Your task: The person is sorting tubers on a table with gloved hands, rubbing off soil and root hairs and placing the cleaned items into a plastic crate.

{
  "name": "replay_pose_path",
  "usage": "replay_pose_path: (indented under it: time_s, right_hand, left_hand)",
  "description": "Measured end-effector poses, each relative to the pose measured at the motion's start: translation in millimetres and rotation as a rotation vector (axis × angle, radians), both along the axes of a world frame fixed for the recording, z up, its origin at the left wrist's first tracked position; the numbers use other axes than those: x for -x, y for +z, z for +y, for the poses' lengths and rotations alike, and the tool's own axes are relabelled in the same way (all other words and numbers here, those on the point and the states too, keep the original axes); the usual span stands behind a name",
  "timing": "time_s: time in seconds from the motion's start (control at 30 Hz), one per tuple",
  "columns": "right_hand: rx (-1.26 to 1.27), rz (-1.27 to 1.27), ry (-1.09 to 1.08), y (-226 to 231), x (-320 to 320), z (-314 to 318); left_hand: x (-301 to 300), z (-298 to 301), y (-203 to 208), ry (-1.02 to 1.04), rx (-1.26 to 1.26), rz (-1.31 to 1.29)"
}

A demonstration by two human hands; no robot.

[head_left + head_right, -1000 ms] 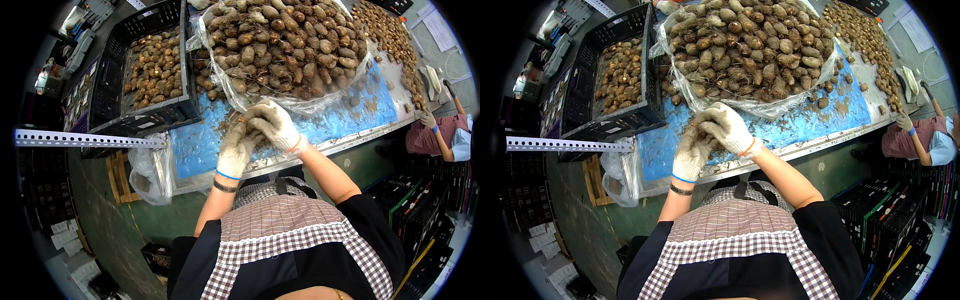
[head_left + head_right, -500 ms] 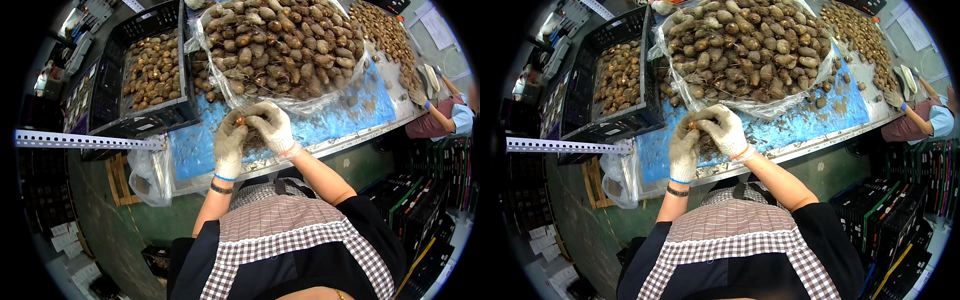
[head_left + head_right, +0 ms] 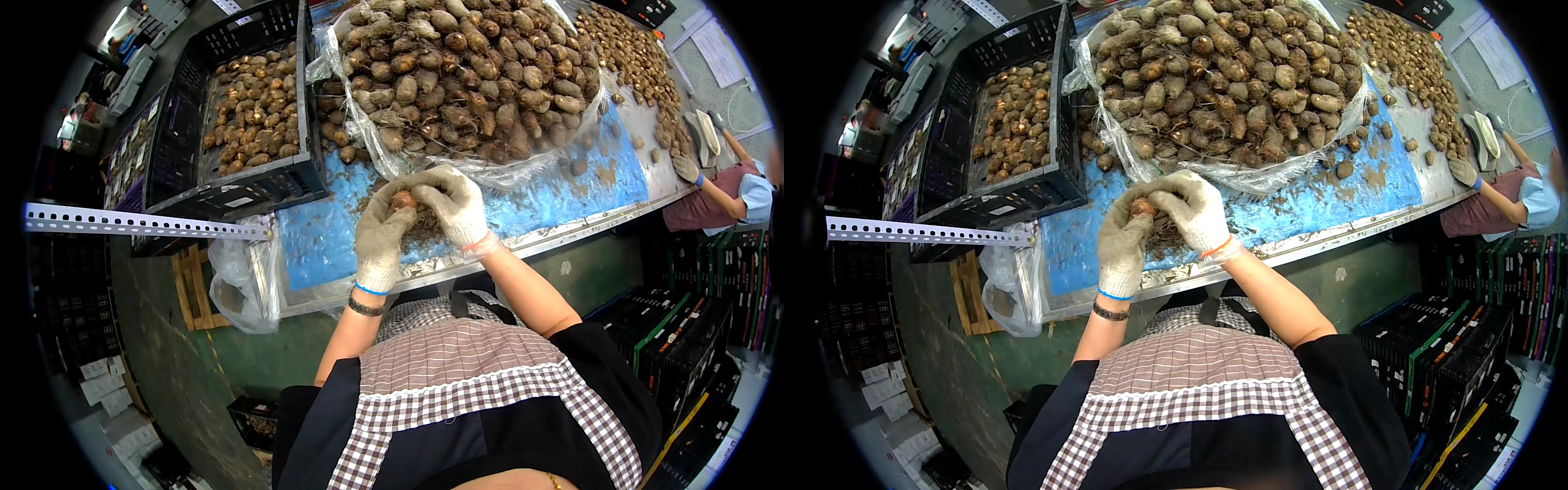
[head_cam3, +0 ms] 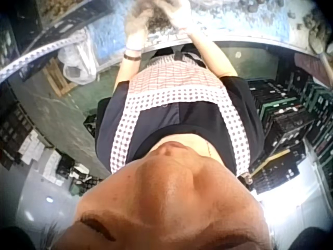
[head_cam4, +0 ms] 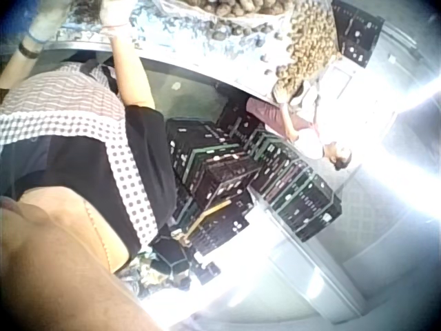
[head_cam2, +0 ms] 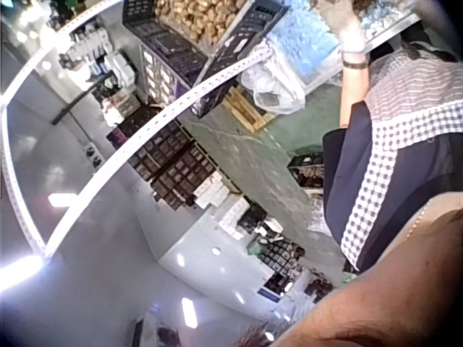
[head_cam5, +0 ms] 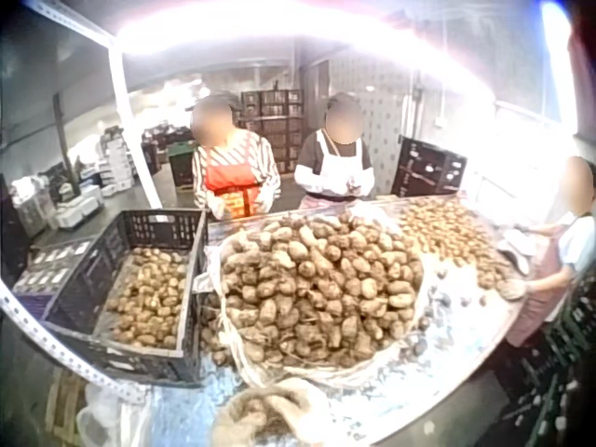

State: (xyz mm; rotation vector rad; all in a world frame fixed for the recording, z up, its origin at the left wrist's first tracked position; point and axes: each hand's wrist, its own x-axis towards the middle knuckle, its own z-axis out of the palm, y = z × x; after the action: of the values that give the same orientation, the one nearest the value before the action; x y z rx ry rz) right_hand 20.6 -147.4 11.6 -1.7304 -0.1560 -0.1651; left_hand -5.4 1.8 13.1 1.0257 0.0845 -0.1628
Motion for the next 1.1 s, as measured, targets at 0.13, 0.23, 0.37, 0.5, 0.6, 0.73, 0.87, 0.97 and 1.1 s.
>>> replay_pose_path:
  time_s: [0.13, 0.23, 0.37, 0.5, 0.6, 0.73, 0.87, 0.97, 1.1]
  right_hand:
    - [-0.015, 0.186, -0.091, -21, -17, -22]
    - [0.094, 0.012, 0.104, -2, -12, -29]
    - [0.291, -0.218, 0.239, 23, 1, -11]
    - [0.419, -0.260, 0.088, 15, -5, -18]
    - [0.350, -0.180, -0.049, 0, -11, -30]
    - [0.342, -0.223, 0.121, 29, 6, -21]
    - [0.352, -0.309, 0.142, 20, 11, -16]
    - [0.399, -0.251, -0.018, 1, 1, -25]
    - [0.242, -0.180, -0.011, -8, 0, -46]
  left_hand:
    - [-4, -1, -2, 0.017, -0.085, -0.059]
    - [-5, 0, -8, 0.068, -0.184, -0.058]
    - [-3, 8, -13, 0.118, -0.727, -0.285]
    - [1, 9, 13, 0.028, -0.820, -0.301]
    - [2, 3, 12, 0.026, -0.713, -0.283]
    - [0, 4, 13, 0.062, -0.955, -0.305]
    - [0, 7, 3, 0.059, -0.984, -0.294]
    - [0, 4, 4, 0.007, -0.760, -0.254]
    - [5, 2, 19, 0.069, -0.817, -0.248]
